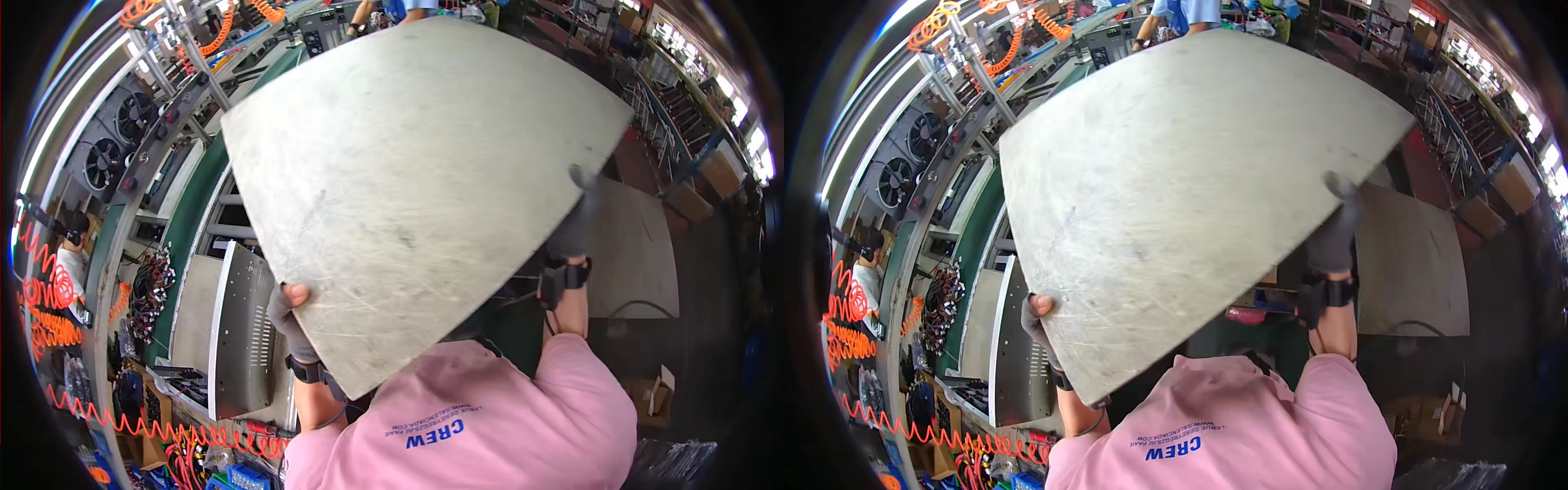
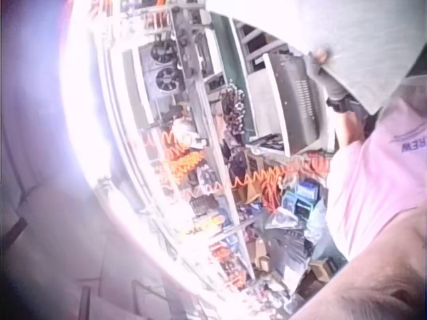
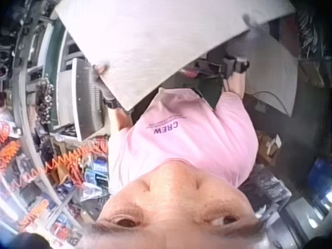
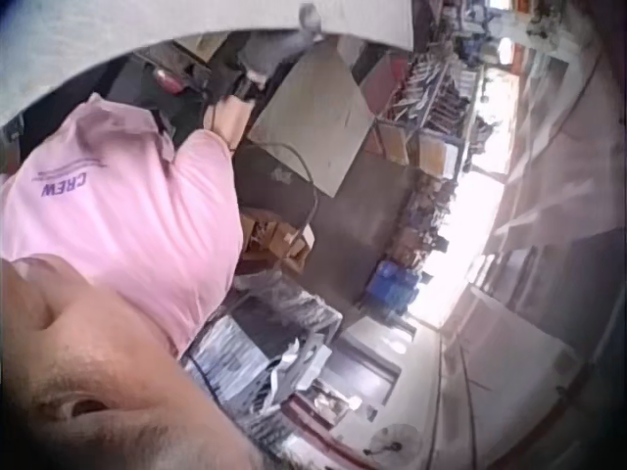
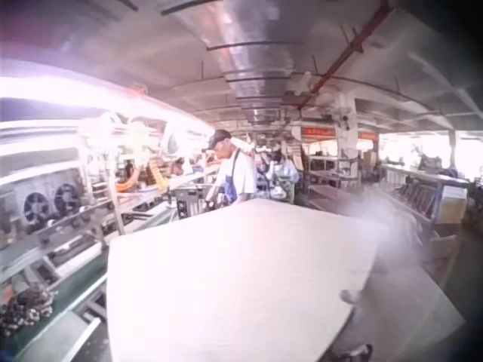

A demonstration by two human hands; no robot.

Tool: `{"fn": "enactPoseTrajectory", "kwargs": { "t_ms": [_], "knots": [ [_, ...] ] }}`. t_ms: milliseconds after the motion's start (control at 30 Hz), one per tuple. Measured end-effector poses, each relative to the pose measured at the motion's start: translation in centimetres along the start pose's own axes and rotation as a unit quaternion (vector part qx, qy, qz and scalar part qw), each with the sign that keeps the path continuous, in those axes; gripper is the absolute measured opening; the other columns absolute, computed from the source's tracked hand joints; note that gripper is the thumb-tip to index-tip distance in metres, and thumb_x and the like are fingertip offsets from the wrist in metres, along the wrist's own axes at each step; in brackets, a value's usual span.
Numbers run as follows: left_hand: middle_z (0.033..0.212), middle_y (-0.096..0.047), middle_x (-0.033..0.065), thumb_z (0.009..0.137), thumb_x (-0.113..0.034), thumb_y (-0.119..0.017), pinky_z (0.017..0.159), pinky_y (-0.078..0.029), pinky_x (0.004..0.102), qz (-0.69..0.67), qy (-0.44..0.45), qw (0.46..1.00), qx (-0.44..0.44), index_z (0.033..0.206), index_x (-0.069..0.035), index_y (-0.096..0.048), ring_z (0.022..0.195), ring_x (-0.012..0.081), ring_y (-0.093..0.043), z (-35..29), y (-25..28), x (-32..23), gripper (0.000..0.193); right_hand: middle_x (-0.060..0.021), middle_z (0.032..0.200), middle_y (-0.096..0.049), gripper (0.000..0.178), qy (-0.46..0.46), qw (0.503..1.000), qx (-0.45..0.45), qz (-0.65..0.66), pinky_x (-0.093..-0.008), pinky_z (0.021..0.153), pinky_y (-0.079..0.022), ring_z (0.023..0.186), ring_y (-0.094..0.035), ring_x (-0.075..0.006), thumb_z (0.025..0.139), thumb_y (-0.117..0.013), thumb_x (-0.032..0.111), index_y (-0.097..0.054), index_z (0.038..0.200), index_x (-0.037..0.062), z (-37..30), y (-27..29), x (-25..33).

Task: Assemble internal components, fans, and wiring into a metal electronics chassis using power tools and hand tools.

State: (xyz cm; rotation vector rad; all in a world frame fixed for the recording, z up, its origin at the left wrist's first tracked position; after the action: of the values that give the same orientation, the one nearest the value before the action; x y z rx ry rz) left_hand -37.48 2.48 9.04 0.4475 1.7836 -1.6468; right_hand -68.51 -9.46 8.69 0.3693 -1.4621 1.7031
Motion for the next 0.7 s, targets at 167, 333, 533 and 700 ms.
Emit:
{"fn": "enactPoseTrajectory", "kwargs": {
  "t_ms": [167, 333, 533, 700],
  "knots": [
    [0.111, -0.052, 0.015, 0.064, -0.022, -0.048, 0.088, -0.043, 0.04, -0.052, -0.058, 0.991, -0.106, 0.118, 0.002, -0.043, 0.1, 0.0277, -0.053, 3.1, 9.6, -1.5, 0.059, -0.0132, 0.101, -0.053, 0.046, -0.097, 0.991, 0.087, 0.015, -0.0351, 0.083, -0.045, 0.095, -0.053, -0.0233, 0.07, -0.056, 0.017, -0.046, 0.11, -0.0023, 5.0, -7.6, -7.7],
    [0.117, -0.05, 0.0163, 0.068, -0.024, -0.048, 0.089, -0.042, 0.0422, -0.08, -0.071, 0.99, -0.088, 0.123, -0.001, -0.04, 0.104, 0.0304, -0.051, 6.6, 10.9, -2.3, 0.06, -0.013, 0.096, -0.054, 0.043, -0.192, 0.972, 0.135, 0.025, -0.0335, 0.08, -0.045, 0.089, -0.055, -0.0225, 0.07, -0.057, 0.016, -0.047, 0.106, -0.0046, 9.0, -13.0, -15.8],
    [0.121, -0.047, 0.0175, 0.071, -0.028, -0.049, 0.09, -0.042, 0.0427, -0.025, -0.088, 0.977, -0.191, 0.125, -0.001, -0.037, 0.106, 0.0322, -0.05, 13.2, 15.4, -3.0, 0.062, -0.0094, 0.084, -0.057, 0.031, -0.342, 0.927, 0.152, -0.024, -0.0323, 0.074, -0.047, 0.078, -0.057, -0.0206, 0.07, -0.057, 0.017, -0.053, 0.095, 0.0001, 14.8, -16.0, -28.7],
    [0.121, -0.046, 0.0196, 0.072, -0.028, -0.048, 0.09, -0.042, 0.0436, -0.001, -0.097, 0.967, -0.237, 0.126, 0.001, -0.036, 0.107, 0.0328, -0.05, 16.6, 19.6, 0.8, 0.062, -0.0063, 0.072, -0.058, 0.016, -0.301, 0.927, 0.166, -0.148, -0.0298, 0.064, -0.046, 0.068, -0.056, -0.0175, 0.069, -0.06, 0.017, -0.059, 0.075, 0.0021, 17.2, -14.8, -38.5]
  ]
}}
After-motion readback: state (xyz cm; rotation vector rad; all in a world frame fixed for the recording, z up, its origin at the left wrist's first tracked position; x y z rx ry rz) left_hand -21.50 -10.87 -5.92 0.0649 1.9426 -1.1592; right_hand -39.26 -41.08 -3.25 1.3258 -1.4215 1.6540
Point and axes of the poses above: each hand's wrist, its own z-axis towards the middle knuckle, its own y-axis out of the back of the hand, x = y × z, the point moved 1 cm from there along z, towards the middle knuckle
